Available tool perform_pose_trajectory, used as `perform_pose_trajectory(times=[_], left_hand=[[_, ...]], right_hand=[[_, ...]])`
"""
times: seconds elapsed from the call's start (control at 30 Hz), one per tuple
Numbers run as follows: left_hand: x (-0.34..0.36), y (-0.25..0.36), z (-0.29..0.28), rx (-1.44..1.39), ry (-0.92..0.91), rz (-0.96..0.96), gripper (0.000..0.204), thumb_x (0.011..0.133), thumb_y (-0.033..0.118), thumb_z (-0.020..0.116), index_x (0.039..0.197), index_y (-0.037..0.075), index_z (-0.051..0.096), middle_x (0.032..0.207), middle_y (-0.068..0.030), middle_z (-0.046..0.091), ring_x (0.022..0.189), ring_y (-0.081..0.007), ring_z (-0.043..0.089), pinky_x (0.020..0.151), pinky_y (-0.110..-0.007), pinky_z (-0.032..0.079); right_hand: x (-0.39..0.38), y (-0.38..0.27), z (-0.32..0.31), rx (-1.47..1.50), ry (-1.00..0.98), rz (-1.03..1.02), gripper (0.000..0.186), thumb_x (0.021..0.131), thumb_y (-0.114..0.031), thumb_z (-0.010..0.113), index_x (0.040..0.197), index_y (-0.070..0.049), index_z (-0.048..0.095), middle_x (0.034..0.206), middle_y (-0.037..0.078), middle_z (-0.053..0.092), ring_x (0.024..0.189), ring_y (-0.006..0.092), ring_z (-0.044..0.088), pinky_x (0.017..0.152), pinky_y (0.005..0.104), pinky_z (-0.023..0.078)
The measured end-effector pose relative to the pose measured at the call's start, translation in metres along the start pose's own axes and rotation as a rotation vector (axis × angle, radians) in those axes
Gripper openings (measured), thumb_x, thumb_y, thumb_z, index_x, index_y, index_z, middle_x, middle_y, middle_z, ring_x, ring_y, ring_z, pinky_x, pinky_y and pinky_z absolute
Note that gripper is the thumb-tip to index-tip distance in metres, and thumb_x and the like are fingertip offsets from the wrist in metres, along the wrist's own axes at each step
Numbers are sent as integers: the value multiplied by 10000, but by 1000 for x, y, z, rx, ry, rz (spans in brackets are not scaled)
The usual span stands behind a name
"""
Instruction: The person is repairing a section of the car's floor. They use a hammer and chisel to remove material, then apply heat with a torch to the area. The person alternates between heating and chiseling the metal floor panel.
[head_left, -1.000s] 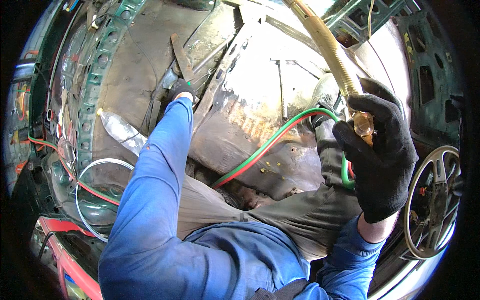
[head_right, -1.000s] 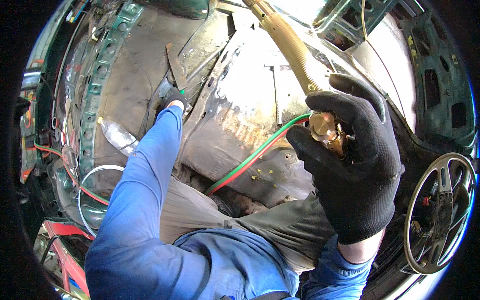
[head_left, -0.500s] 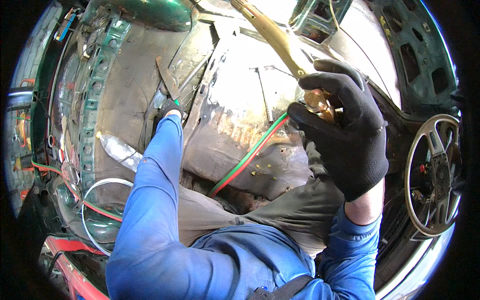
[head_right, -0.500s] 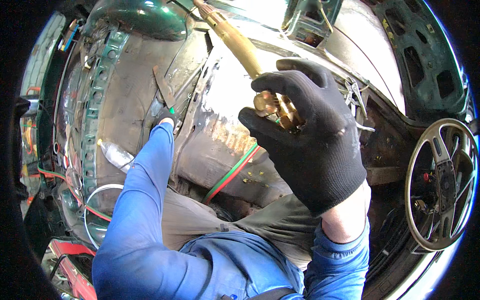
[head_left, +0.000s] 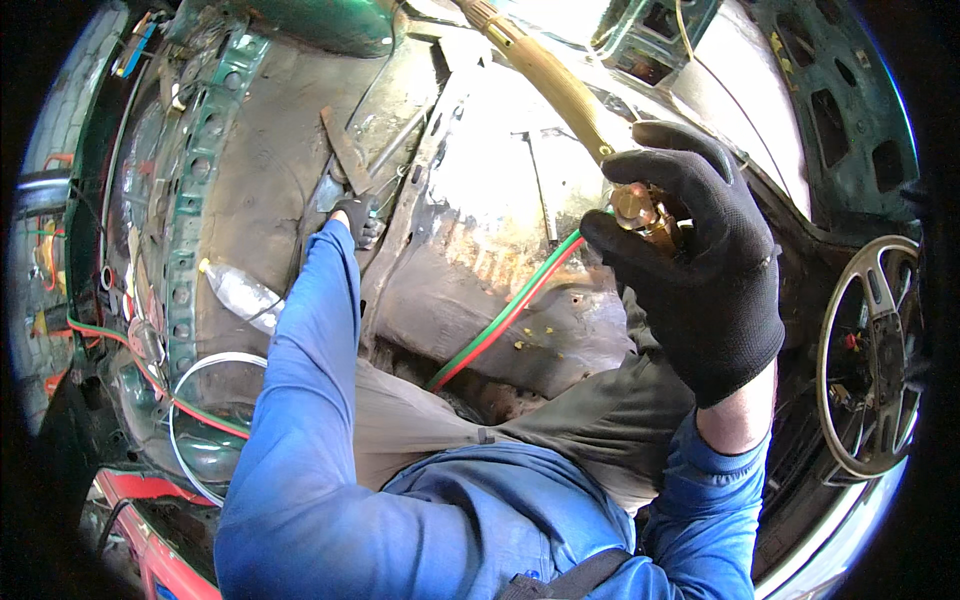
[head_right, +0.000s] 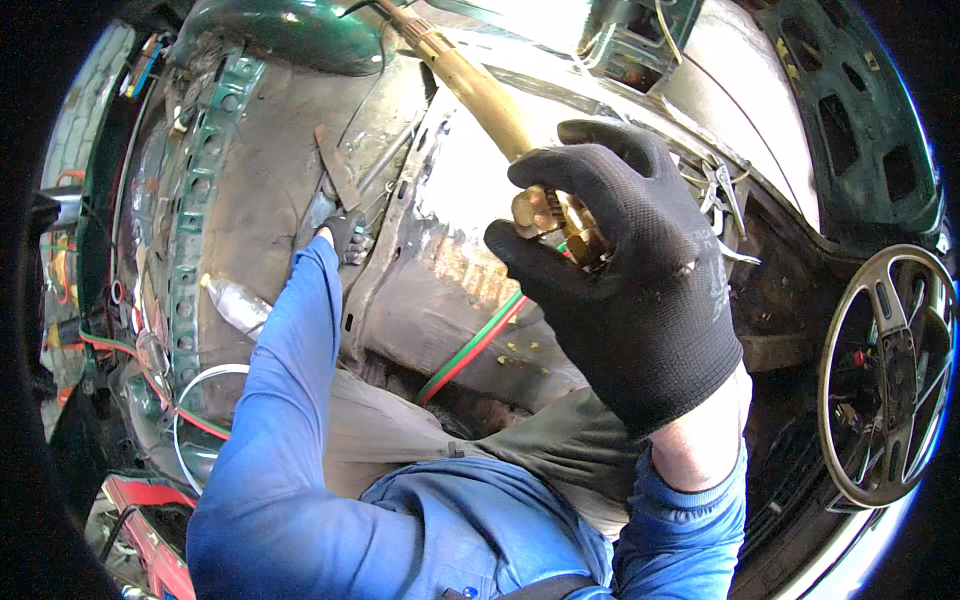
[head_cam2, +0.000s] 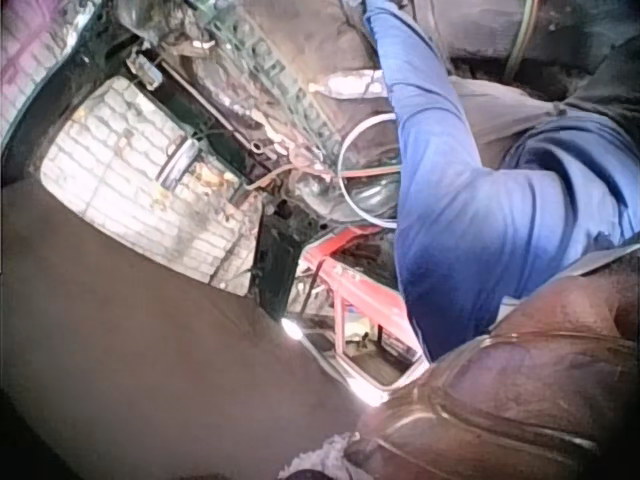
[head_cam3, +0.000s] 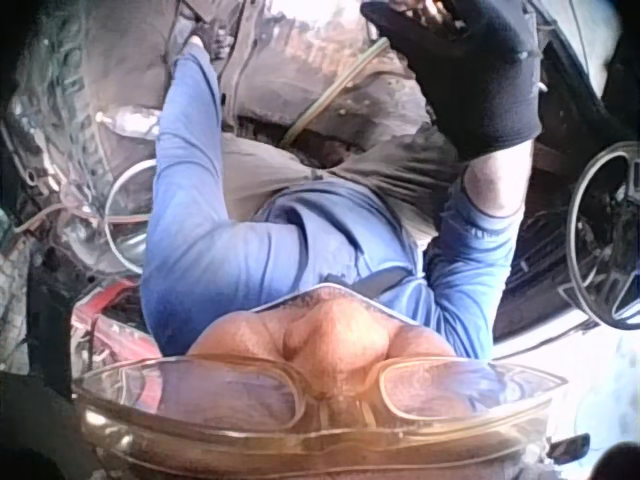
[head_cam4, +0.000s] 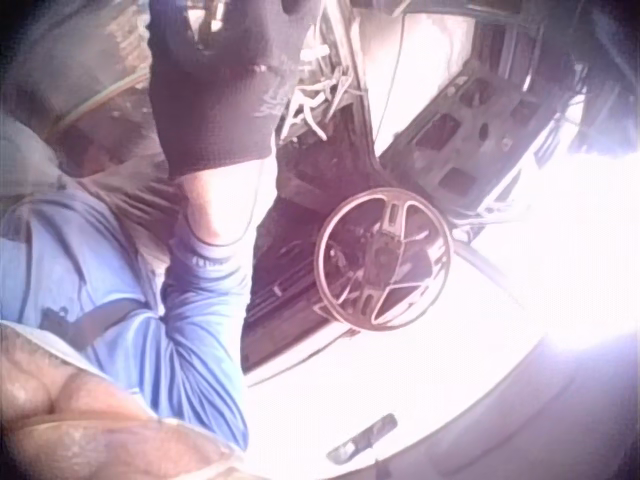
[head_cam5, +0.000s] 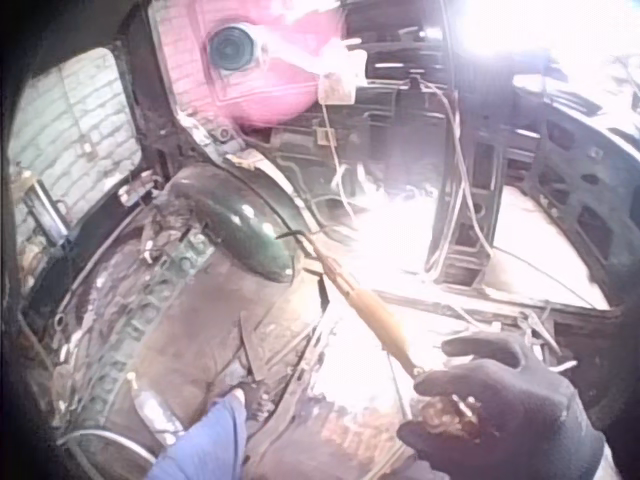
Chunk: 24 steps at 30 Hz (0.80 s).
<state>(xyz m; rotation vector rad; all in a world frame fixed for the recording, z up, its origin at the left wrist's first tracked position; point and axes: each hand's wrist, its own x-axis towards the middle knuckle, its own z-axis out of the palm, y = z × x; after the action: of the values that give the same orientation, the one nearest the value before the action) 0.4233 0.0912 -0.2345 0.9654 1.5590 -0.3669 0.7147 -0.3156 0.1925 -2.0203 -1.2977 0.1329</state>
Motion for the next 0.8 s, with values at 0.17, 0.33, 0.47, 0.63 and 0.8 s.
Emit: perform_pose_trajectory(times=[0.17, 0.33, 0.47, 0.63, 0.8], left_hand=[[-85, -41, -22, -517, -348, 336, 324, 1051, 385, 613, 1131, 85, 702, 956, -113, 773, 880, -276, 769, 797, -437, 614], [-214, -38, -5, -839, -381, 877, 294, 1062, 223, 577, 1295, 47, 611, 1155, -143, 716, 1034, -319, 718, 978, -520, 581], [-298, -59, -2, -723, -248, 1012, 310, 1057, 167, 556, 1344, 50, 570, 1172, -126, 713, 950, -227, 729, 788, -355, 588], [-309, -107, -15, -785, -234, 928, 348, 1062, 296, 569, 1353, 106, 589, 1162, -95, 742, 902, -198, 728, 736, -299, 570], [-266, -127, -31, -837, -104, 1009, 281, 1060, 302, 545, 1231, 99, 638, 1138, -89, 738, 954, -214, 725, 782, -352, 576]], right_hand=[[0, -6, 5, 49, 13, -51, 347, 826, -83, 875, 1144, -50, 742, 1309, 157, 692, 1077, 263, 740, 919, 365, 614], [0, -27, 15, 114, 21, -100, 317, 836, -149, 873, 1118, -78, 747, 1222, 201, 696, 1087, 372, 709, 933, 431, 584], [-6, -53, 28, 131, -40, -148, 338, 863, -176, 864, 1161, -75, 743, 1253, 209, 684, 1067, 371, 718, 912, 422, 596], [-29, -69, 63, 196, -187, -137, 368, 855, -212, 876, 1178, -79, 757, 1311, 236, 663, 1071, 385, 724, 927, 426, 594], [-64, -87, 75, 133, -285, -256, 365, 838, -191, 882, 1167, -84, 767, 1318, 231, 661, 1134, 394, 704, 968, 437, 584]])
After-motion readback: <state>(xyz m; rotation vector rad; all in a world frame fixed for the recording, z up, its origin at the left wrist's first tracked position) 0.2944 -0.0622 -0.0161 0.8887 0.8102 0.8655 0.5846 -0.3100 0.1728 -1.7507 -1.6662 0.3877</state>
